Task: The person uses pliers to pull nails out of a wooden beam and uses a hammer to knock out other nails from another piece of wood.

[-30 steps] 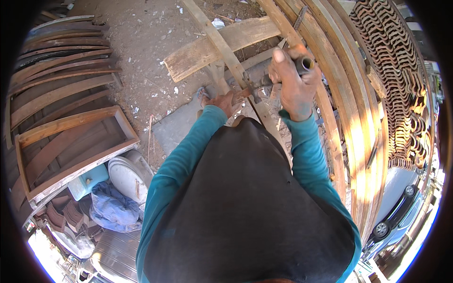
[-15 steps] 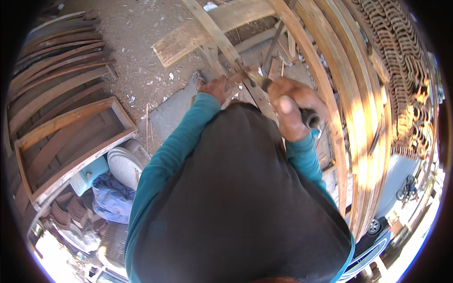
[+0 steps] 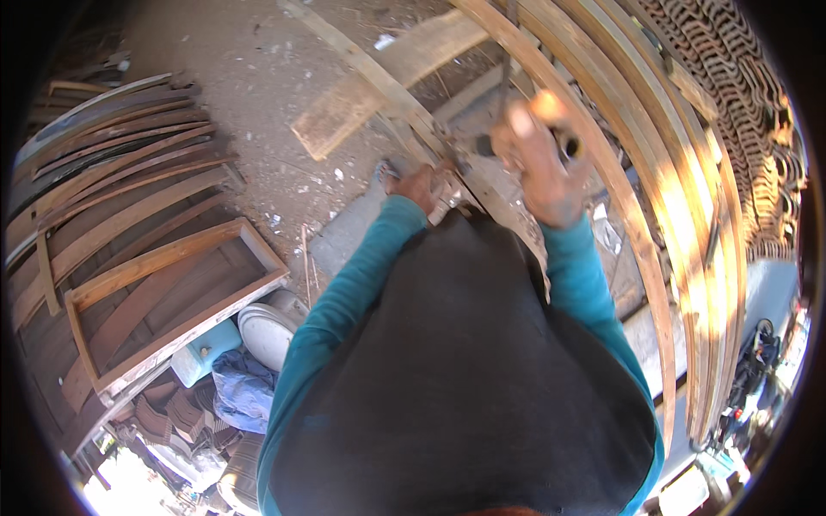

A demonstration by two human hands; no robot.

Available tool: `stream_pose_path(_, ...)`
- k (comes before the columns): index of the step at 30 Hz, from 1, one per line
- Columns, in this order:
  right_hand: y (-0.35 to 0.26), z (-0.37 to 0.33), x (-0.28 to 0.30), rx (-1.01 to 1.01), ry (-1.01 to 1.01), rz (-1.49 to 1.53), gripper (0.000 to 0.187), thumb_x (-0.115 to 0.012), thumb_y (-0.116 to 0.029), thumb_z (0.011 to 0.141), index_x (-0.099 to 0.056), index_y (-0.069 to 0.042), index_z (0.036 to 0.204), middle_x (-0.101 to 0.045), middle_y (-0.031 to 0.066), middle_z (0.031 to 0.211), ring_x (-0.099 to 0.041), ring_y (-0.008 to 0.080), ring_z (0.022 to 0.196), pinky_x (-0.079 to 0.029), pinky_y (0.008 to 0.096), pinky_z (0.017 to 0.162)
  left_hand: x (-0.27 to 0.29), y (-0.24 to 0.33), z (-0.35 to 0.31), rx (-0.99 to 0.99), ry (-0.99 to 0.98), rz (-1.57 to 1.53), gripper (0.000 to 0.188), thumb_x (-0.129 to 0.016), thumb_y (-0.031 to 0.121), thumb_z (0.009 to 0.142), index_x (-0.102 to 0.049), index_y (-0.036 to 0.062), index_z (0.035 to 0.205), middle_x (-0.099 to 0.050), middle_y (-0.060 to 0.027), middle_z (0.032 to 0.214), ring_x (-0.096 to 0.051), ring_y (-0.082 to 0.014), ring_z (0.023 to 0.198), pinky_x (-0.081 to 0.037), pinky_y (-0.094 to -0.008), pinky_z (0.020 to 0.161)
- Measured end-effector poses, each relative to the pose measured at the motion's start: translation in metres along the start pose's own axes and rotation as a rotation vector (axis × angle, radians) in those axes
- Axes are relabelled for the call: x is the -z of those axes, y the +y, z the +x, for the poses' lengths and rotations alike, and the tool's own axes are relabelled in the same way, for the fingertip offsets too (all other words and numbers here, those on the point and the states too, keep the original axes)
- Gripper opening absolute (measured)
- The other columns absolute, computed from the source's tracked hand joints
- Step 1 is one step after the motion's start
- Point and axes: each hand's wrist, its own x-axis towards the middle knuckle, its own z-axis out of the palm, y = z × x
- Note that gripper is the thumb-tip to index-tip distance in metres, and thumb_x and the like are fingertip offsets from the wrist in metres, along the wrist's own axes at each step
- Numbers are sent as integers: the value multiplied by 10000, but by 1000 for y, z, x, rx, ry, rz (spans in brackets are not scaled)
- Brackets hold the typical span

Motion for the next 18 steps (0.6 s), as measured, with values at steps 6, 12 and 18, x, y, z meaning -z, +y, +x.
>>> stream_pose_path(6,-17,1,6,-60,-111,235,342,-671,-59,879,-432,-55,635,-413,10,552,-372,105,475,-298,307,455,53,47,-5,123,-237,69,469,-534,317,948,-472,90,1353,-651,-254,1207,-609,-430,1160,-413,-579,1007)
stream_pose_path(12,-17,-31,9,59,-89,353,283,-653,-46,883,-442,-41,694,-536,70,619,-477,135,535,-389,309,504,12,19,-8,49,-190,-62,575,-511,522,961,-503,51,1290,-657,-282,1150,-628,-439,1097,-463,-505,964)
stream_pose_path(18,-13,-21,18,129,-137,415,243,-644,-38,873,-470,-34,704,-539,74,632,-479,159,530,-388,316,501,17,16,1,-4,-81,-41,524,-665,374,860,-489,48,1231,-667,-277,1102,-645,-450,1027,-512,-517,878)
